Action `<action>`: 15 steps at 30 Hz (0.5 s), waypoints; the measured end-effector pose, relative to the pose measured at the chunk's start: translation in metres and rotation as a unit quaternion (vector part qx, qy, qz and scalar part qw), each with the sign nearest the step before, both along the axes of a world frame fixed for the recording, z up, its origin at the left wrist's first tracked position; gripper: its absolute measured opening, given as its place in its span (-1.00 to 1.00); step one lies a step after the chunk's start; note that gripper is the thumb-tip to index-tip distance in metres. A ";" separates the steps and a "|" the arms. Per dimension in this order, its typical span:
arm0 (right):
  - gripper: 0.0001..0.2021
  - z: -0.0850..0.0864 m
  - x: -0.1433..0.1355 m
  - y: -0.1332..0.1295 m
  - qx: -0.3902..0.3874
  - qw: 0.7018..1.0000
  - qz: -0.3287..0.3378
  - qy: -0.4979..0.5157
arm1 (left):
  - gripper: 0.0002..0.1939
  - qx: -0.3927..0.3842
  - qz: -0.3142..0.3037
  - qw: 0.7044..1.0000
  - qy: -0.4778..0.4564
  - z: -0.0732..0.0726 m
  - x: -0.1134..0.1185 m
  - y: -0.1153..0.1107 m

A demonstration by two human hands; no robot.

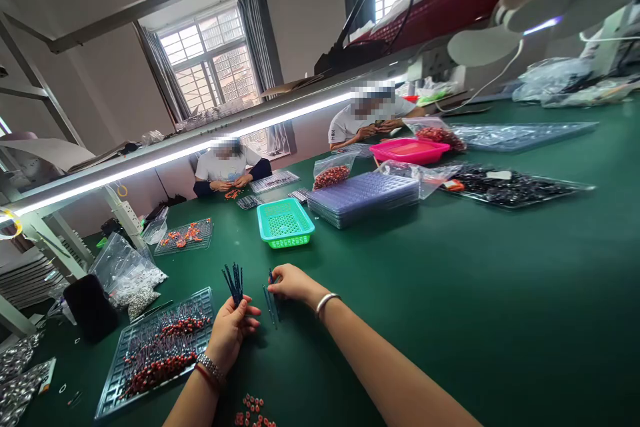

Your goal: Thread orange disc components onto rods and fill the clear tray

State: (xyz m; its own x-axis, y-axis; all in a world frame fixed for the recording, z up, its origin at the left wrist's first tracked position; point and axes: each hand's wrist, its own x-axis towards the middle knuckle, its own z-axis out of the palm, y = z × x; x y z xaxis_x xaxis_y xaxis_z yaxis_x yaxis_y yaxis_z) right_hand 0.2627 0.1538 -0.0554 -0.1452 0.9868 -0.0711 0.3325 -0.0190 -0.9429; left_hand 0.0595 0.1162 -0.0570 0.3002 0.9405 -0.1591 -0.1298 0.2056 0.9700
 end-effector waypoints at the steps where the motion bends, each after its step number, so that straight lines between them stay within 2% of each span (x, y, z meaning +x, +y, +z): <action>1: -0.82 0.000 -0.001 0.000 0.005 1.000 -0.014 -0.004 | -0.77 0.001 -0.002 1.000 0.001 0.000 0.000 0.000; 4: -0.84 0.004 -0.010 0.000 0.040 0.998 -0.055 0.006 | -0.76 0.003 -0.010 1.000 0.001 0.000 0.000 0.000; 6: -0.84 0.007 -0.021 -0.002 0.067 0.996 -0.060 0.029 | -0.76 0.004 -0.017 1.000 0.001 0.000 0.000 0.000; 11: -0.84 0.012 -0.048 -0.009 0.106 0.989 0.001 0.106 | -0.77 0.008 -0.048 0.999 0.000 0.004 0.001 -0.002; 15: -0.82 0.010 -0.051 -0.012 0.122 0.981 0.022 0.149 | -0.75 0.008 -0.051 0.999 -0.008 0.005 0.002 -0.003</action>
State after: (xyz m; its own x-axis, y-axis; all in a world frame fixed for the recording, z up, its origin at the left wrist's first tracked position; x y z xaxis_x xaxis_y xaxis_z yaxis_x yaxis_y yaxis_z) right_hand 0.2113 0.1413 -0.0454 -0.1660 0.9617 0.2180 0.0379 0.2271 -0.9731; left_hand 0.0612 0.1129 -0.0521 0.3979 0.9070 -0.1380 -0.1249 0.2025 0.9713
